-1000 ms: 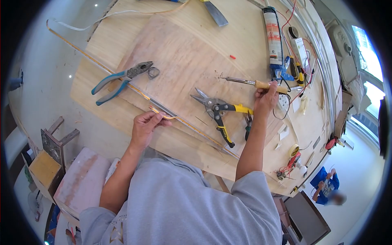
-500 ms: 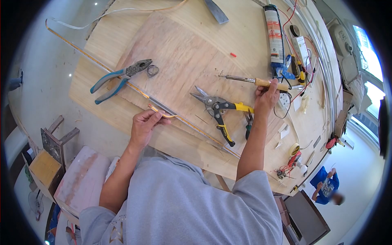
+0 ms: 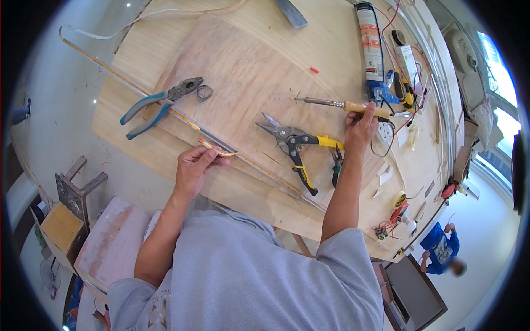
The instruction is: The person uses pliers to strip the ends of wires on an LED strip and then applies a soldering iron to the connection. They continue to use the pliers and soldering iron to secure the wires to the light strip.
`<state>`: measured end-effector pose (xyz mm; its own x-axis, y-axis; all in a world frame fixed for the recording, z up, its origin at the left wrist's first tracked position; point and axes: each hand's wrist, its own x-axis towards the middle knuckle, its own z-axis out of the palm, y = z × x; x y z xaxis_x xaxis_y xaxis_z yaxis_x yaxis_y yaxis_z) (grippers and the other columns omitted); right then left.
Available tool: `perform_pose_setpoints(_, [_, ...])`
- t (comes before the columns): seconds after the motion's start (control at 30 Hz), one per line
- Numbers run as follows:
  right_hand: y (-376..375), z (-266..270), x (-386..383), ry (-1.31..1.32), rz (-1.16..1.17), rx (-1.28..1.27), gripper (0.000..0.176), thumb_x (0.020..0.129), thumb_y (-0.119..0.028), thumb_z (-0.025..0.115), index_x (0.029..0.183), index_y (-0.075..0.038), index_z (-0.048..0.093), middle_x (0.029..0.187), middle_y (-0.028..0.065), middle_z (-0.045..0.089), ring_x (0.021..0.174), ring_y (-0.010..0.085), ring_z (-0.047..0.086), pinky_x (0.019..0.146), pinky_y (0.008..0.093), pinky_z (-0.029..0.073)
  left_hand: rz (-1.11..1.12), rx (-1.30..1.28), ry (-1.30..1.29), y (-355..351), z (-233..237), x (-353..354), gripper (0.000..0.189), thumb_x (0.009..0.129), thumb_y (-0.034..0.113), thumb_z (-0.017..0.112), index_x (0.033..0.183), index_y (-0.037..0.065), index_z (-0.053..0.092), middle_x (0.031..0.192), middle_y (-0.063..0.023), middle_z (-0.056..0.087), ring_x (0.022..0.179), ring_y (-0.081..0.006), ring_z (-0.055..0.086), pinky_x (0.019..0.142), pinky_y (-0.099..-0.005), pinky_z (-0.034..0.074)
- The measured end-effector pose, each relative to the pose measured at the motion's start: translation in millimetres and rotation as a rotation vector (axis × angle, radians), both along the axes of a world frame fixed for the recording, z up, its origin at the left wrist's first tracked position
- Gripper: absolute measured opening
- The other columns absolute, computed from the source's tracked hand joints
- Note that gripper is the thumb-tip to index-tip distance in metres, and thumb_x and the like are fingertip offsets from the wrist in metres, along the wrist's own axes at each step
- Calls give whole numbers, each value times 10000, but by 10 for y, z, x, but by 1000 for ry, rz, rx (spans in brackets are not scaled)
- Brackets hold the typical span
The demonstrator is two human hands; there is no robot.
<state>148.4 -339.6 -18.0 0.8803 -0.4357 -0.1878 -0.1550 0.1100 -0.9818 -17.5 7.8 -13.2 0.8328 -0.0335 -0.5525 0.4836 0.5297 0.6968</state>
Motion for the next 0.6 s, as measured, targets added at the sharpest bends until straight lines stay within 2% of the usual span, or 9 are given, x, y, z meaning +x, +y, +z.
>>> perform_pose_setpoints(0.6, [11, 21, 7, 2, 2, -8, 318, 948, -363, 522, 843, -63, 534, 605, 49, 557, 463, 111, 501, 398, 219, 396, 10, -13, 2, -2, -6, -4, 187, 915, 113, 582, 987, -49, 644, 891, -144, 681, 785, -215, 680, 748, -309, 551])
